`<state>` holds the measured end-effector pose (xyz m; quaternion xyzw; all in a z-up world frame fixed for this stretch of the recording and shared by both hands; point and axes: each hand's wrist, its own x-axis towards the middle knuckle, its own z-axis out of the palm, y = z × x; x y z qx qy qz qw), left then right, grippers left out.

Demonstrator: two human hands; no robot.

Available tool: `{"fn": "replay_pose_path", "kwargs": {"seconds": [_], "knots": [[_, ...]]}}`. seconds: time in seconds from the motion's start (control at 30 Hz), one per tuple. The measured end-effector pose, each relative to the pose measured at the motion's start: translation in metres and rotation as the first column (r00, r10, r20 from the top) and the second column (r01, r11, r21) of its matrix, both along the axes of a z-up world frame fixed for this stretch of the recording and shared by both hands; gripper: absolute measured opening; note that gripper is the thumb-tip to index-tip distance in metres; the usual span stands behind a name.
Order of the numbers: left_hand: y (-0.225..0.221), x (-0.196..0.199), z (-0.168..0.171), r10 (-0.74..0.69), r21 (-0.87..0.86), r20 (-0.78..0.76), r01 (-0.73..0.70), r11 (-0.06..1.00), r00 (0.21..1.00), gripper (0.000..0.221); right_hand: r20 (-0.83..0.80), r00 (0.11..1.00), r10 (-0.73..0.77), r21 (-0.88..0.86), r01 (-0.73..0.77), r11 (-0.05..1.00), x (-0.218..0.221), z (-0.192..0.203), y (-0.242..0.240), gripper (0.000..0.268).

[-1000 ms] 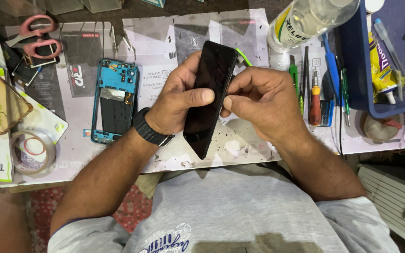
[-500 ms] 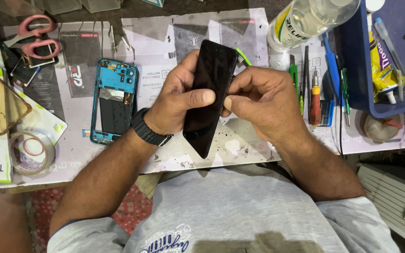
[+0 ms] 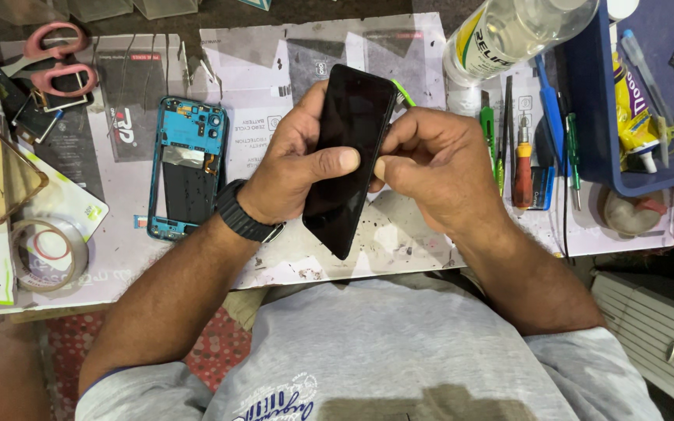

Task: The person reassembles a disassembled smartphone by connecting internal components and securing the battery. They then power on the device to verify functionality, showing the Motorola boot screen.

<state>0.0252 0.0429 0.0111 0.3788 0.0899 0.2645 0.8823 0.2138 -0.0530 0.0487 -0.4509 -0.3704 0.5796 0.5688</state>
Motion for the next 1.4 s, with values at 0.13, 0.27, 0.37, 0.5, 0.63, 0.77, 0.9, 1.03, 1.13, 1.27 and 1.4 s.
{"fn": "replay_pose_path", "kwargs": {"seconds": [0.13, 0.27, 0.37, 0.5, 0.63, 0.77, 0.9, 1.03, 1.13, 1.27, 1.4], "knots": [[0.000, 0.001, 0.000, 0.006, 0.037, -0.017, -0.006, 0.999, 1.000, 0.063, -0.008, 1.000, 0.000, 0.006, 0.000, 1.000, 0.000, -0.003, 0.001, 0.010], [-0.002, 0.001, 0.003, 0.032, 0.053, -0.033, -0.030, 0.998, 0.999, 0.062, -0.044, 0.999, -0.017, -0.037, 0.016, 0.999, 0.001, -0.006, 0.002, 0.010], [-0.002, 0.001, 0.004, 0.063, 0.102, -0.049, -0.058, 0.993, 0.997, 0.062, -0.040, 0.999, -0.007, -0.021, 0.006, 1.000, 0.003, -0.009, 0.003, 0.009], [-0.003, 0.001, 0.005, 0.074, 0.105, -0.063, -0.067, 0.992, 0.995, 0.061, -0.091, 0.996, -0.012, -0.064, 0.006, 0.998, 0.004, -0.014, 0.003, 0.009], [-0.004, 0.000, 0.003, 0.106, 0.186, -0.077, -0.090, 0.978, 0.991, 0.060, -0.119, 0.993, -0.010, -0.080, 0.000, 0.997, 0.006, -0.017, 0.002, 0.008], [-0.004, -0.002, -0.002, 0.148, 0.244, -0.126, -0.114, 0.963, 0.981, 0.060, -0.128, 0.992, -0.007, -0.099, -0.006, 0.995, 0.007, -0.020, 0.002, 0.006], [-0.005, -0.002, -0.005, 0.175, 0.254, -0.105, -0.143, 0.957, 0.979, 0.060, -0.152, 0.988, 0.005, -0.072, -0.016, 0.997, 0.008, -0.020, 0.001, 0.004], [-0.005, -0.003, -0.005, 0.190, 0.288, -0.125, -0.148, 0.946, 0.974, 0.059, -0.164, 0.986, 0.011, -0.055, -0.020, 0.998, 0.007, -0.021, 0.001, 0.004], [-0.005, -0.003, -0.003, 0.203, 0.310, -0.135, -0.153, 0.938, 0.970, 0.061, -0.164, 0.986, 0.002, -0.065, -0.013, 0.998, 0.007, -0.022, 0.001, 0.003], [-0.005, -0.005, -0.002, 0.223, 0.338, -0.145, -0.164, 0.927, 0.964, 0.061, -0.168, 0.986, 0.002, -0.078, -0.015, 0.997, 0.009, -0.025, 0.002, 0.004], [-0.006, -0.005, -0.002, 0.258, 0.389, -0.141, -0.186, 0.902, 0.956, 0.063, -0.188, 0.982, -0.005, -0.083, -0.011, 0.997, 0.010, -0.027, 0.001, 0.008]]}}
